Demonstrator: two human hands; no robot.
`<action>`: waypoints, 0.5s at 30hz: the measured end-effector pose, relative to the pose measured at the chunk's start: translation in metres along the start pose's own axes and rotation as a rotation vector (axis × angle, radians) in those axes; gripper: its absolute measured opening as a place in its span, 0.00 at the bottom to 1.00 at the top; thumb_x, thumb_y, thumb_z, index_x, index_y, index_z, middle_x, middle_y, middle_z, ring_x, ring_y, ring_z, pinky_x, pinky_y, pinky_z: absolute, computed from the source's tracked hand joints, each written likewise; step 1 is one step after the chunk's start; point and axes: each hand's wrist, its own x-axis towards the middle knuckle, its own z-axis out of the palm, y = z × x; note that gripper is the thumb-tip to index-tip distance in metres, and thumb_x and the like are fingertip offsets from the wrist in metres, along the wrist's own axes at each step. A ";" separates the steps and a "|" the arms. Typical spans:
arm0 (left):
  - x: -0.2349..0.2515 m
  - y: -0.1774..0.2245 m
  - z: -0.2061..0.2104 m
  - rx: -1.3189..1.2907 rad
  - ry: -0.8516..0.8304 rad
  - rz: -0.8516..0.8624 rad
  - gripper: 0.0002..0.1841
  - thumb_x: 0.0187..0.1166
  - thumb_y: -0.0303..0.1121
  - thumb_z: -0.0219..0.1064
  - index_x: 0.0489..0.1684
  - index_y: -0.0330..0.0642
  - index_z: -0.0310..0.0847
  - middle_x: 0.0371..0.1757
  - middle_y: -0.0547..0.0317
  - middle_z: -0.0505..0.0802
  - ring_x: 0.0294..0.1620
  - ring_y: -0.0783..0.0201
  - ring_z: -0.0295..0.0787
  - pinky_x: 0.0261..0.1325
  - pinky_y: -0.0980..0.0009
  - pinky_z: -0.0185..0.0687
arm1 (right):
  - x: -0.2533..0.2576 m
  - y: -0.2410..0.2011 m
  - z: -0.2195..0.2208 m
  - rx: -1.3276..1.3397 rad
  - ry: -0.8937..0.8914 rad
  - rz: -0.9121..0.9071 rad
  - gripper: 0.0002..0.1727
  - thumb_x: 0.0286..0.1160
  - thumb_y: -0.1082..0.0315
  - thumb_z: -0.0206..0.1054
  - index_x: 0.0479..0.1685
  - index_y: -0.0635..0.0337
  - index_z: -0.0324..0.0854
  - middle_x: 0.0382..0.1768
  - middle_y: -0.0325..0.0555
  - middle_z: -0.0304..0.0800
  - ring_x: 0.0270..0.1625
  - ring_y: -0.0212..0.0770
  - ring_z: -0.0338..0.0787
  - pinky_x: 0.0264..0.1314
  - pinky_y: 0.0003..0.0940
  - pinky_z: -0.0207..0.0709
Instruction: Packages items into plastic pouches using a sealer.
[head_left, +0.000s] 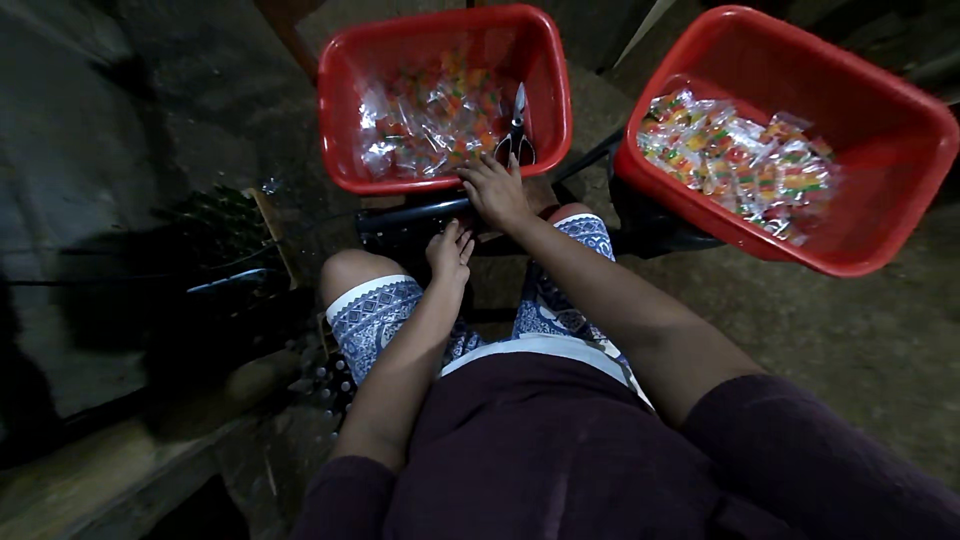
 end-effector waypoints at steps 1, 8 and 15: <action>0.000 0.001 0.000 -0.003 -0.001 0.000 0.20 0.88 0.35 0.62 0.72 0.32 0.69 0.63 0.45 0.86 0.57 0.60 0.88 0.59 0.65 0.85 | 0.002 -0.002 -0.005 0.005 -0.040 0.012 0.25 0.94 0.57 0.45 0.80 0.46 0.78 0.82 0.43 0.77 0.91 0.56 0.63 0.89 0.76 0.34; 0.001 0.001 0.000 0.023 0.014 0.010 0.17 0.91 0.32 0.55 0.71 0.32 0.71 0.61 0.43 0.86 0.54 0.57 0.87 0.55 0.63 0.85 | 0.019 -0.030 -0.052 0.079 -0.060 0.021 0.25 0.95 0.56 0.47 0.81 0.53 0.77 0.81 0.51 0.77 0.89 0.56 0.67 0.90 0.73 0.39; 0.002 0.003 0.000 0.027 0.012 0.005 0.16 0.90 0.29 0.56 0.69 0.31 0.73 0.62 0.42 0.87 0.55 0.56 0.88 0.55 0.63 0.86 | 0.020 -0.030 -0.048 0.056 -0.043 0.042 0.24 0.94 0.60 0.47 0.80 0.54 0.77 0.80 0.51 0.78 0.88 0.54 0.69 0.90 0.72 0.40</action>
